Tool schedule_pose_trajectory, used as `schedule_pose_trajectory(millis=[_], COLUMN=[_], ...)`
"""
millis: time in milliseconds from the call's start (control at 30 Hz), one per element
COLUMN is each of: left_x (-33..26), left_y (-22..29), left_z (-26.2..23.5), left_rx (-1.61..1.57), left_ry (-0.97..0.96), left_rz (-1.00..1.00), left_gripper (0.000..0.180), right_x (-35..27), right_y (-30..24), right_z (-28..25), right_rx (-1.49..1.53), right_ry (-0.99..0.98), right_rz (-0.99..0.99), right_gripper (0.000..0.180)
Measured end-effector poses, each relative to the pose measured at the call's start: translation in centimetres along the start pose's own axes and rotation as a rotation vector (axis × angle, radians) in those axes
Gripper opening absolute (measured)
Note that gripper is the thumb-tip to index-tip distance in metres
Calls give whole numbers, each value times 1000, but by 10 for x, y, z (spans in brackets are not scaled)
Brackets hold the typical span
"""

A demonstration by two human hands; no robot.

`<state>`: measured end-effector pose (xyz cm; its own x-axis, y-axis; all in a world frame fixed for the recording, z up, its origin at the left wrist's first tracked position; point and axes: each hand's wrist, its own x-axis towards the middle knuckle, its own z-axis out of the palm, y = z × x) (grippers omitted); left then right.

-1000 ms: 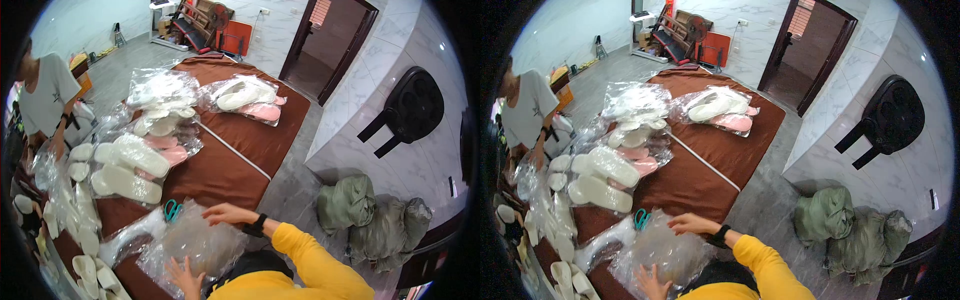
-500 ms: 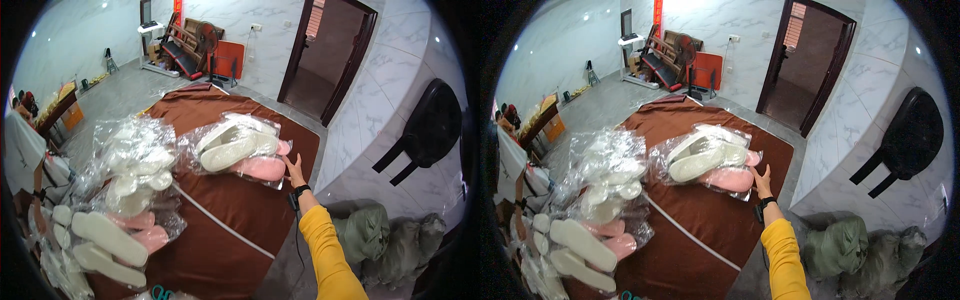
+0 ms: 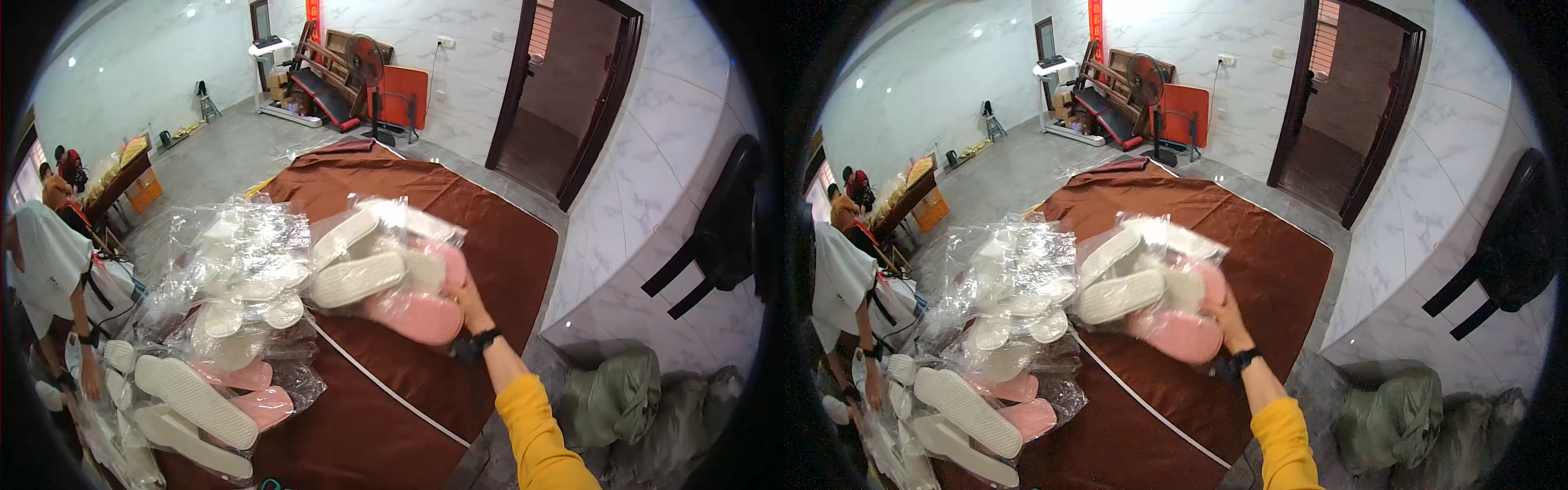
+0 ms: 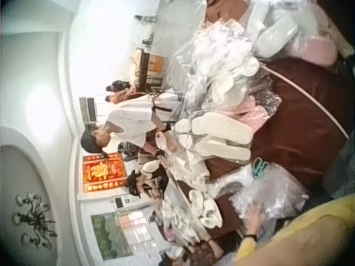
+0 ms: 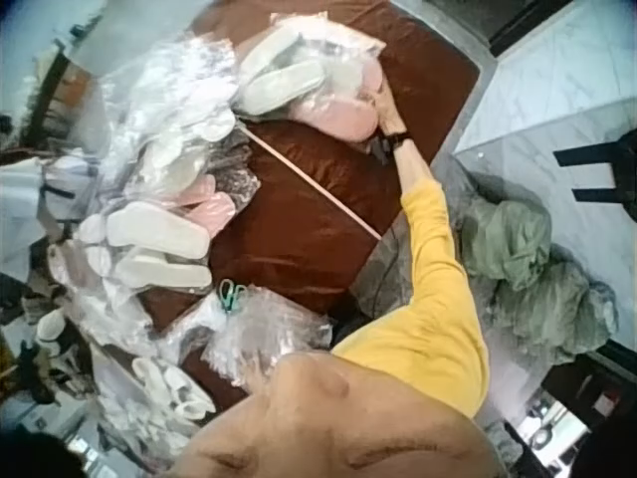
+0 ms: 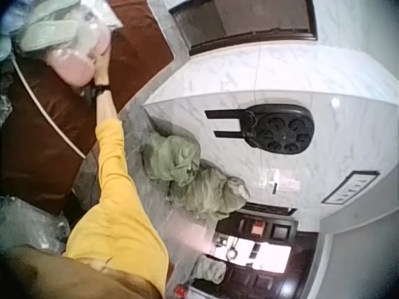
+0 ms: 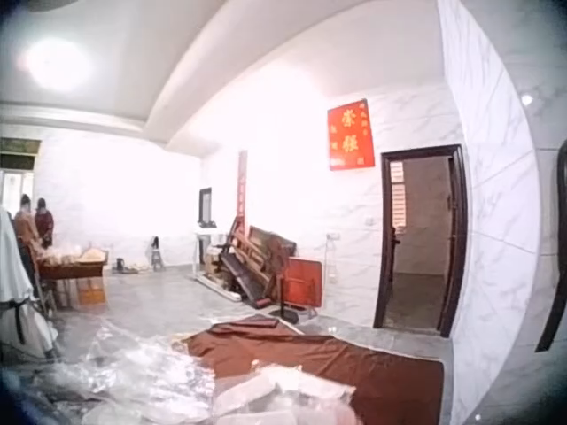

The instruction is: Packaging finished slippers into plastic bags in a manufacturing facility.

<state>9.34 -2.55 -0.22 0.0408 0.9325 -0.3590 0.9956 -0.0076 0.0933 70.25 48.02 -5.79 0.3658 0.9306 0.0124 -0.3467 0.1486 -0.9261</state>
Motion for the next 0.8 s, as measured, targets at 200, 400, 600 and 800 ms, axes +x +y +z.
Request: schedule_pose_trajectory(millis=[200, 400, 600, 800], left_x=[-15, -9, -13, -25], left_y=[10, -10, -18, -21], left_z=[-11, 31, 47, 52], left_rx=[-91, -21, -48, -144], left_ry=[-105, 73, 65, 194], left_rz=[-183, -133, -144, -151], left_gripper=[81, 75, 95, 93], right_x=[-147, -306, -403, -438], right_y=[-25, -21, 14, -70], right_z=[142, 281, 349, 433], right_rx=[-17, -360, -530, -438], right_ry=[-429, -921, -1339, -1168], right_rz=[28, -360, -455, -617], right_gripper=[42, 50, 42, 23])
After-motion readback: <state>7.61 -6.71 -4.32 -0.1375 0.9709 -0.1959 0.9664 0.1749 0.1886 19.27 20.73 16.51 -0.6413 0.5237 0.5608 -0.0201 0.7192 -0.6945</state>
